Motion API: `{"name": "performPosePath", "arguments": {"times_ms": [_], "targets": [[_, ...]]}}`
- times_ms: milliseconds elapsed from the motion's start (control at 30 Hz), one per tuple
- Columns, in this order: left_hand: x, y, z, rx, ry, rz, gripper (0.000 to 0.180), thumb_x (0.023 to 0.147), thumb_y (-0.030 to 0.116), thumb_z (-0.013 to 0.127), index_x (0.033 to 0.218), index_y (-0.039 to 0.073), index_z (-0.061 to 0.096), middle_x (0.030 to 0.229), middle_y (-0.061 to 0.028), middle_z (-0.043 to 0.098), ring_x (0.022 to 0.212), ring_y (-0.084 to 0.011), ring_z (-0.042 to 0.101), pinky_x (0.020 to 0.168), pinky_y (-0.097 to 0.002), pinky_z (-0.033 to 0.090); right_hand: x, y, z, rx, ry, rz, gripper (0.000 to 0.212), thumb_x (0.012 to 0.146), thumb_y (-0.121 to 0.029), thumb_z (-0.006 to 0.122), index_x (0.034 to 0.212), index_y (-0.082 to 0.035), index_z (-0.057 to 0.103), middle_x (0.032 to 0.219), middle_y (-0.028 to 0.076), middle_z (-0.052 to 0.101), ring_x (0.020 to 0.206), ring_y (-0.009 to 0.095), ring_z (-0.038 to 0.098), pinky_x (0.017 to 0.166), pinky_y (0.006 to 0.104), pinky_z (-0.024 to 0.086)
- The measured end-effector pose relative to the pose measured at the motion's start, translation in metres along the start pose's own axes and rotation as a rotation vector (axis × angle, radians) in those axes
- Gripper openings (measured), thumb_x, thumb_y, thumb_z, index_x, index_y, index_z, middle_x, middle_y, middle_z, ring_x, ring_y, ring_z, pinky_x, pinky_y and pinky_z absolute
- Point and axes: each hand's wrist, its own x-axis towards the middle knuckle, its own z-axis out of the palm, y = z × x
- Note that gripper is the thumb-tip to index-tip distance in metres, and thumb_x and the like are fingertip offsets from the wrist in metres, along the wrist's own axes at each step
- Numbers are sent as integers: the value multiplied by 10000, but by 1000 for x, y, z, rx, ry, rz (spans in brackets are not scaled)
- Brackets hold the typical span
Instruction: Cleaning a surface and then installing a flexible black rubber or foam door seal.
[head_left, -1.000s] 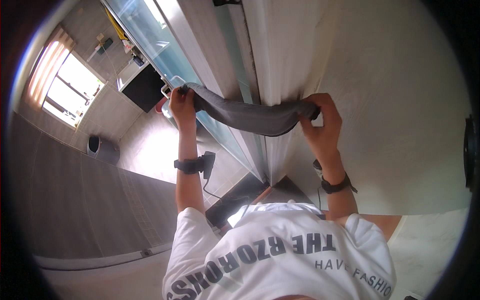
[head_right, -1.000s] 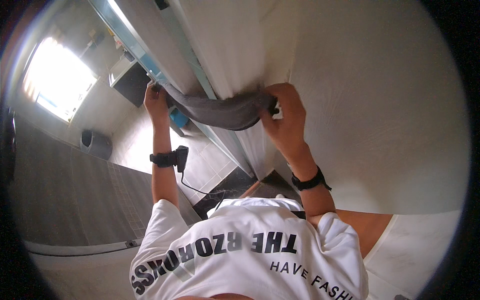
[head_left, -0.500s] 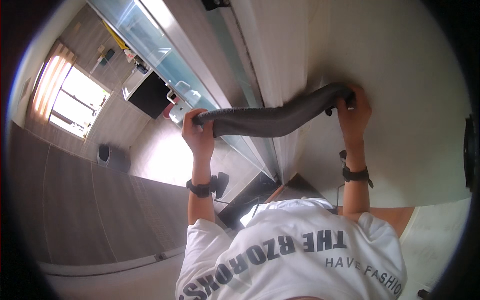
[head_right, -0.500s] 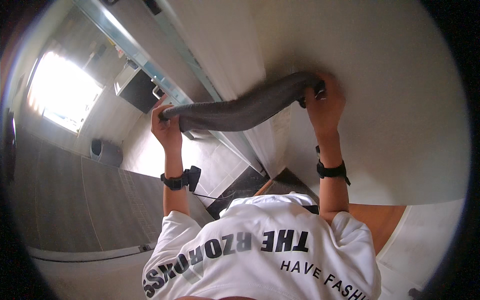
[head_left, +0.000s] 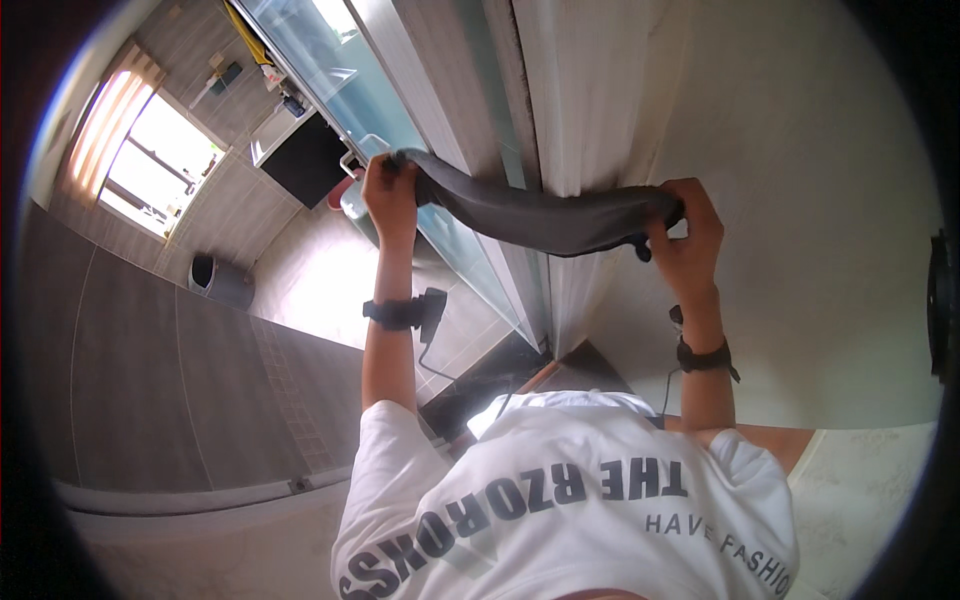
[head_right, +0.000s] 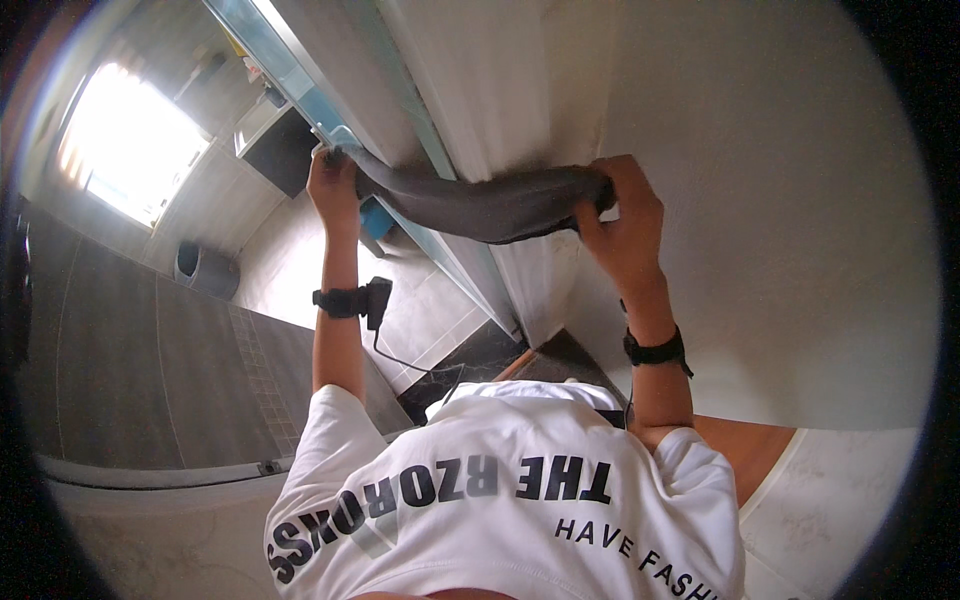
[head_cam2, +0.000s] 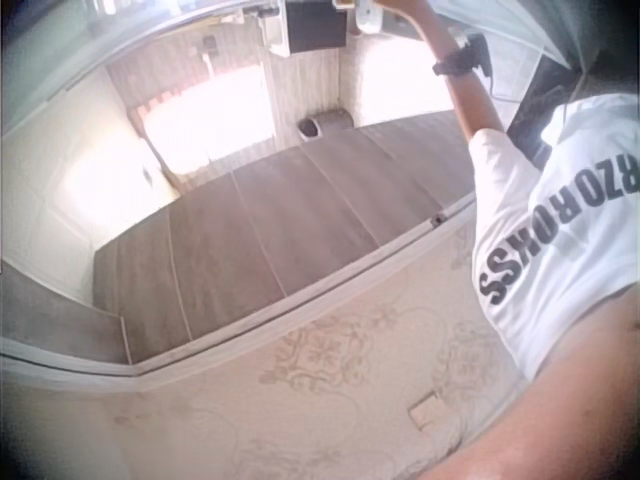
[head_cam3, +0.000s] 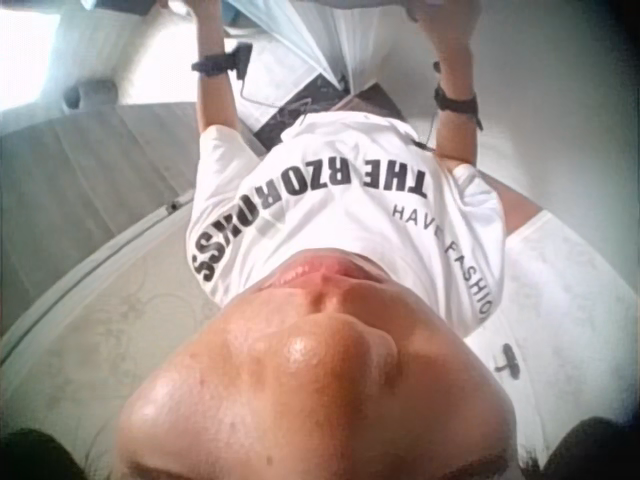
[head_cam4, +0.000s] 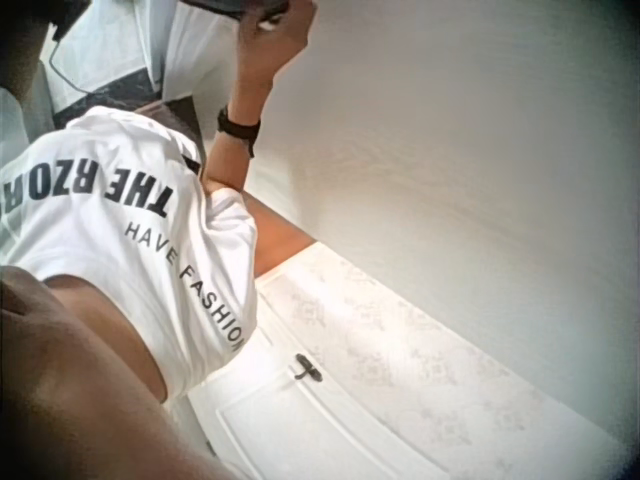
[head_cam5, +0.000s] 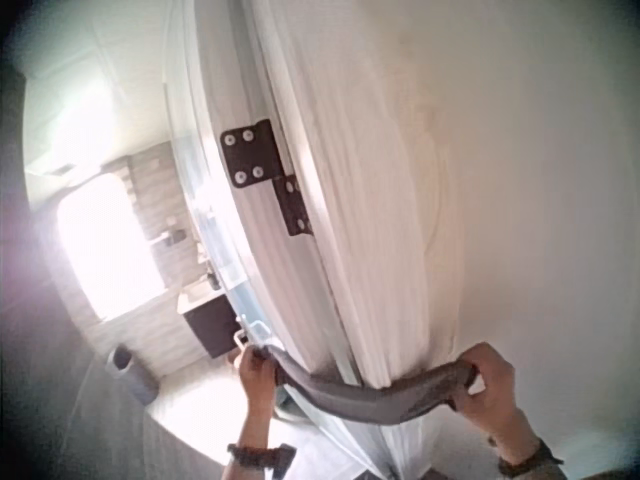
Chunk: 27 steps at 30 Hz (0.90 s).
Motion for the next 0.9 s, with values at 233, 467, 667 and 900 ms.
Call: {"name": "performPosePath", "arguments": {"times_ms": [233, 467, 667, 900], "targets": [[-42, 54, 3, 33, -210, 103, 192, 694, -68, 605, 860, -14, 527, 707, -21, 512, 662, -87, 484, 639, -202, 406, -10, 40, -25, -321, 236, 130, 268, 696, 24, 578, 961, -3, 545, 841, 135, 585, 722, 226, 618, 585, 301, 514], [-10, 16, 4, 90, -76, 30, 183, 712, -27, 630, 860, -4, 525, 671, -11, 507, 604, -69, 456, 563, -205, 395, -7, 12, -4, -154, 99, 58, 258, 671, 24, 583, 920, -34, 550, 815, 97, 573, 704, 213, 591, 612, 280, 478], [32, -28, -17, 163, -4, 8, 154, 724, 55, 662, 799, -3, 541, 646, 6, 505, 587, -61, 446, 521, -201, 365, -5, -40, 3, 107, -60, -55, 220, 648, 14, 616, 852, -34, 549, 785, 87, 559, 689, 194, 575, 595, 267, 459], [14, 31, -11, 114, -102, 62, 213, 669, 35, 719, 821, 9, 573, 640, 16, 518, 590, -45, 467, 553, -174, 400, 10, 5, -5, -136, 186, 83, 145, 738, 12, 568, 879, -17, 552, 807, 95, 570, 693, 192, 581, 549, 271, 482]]}}
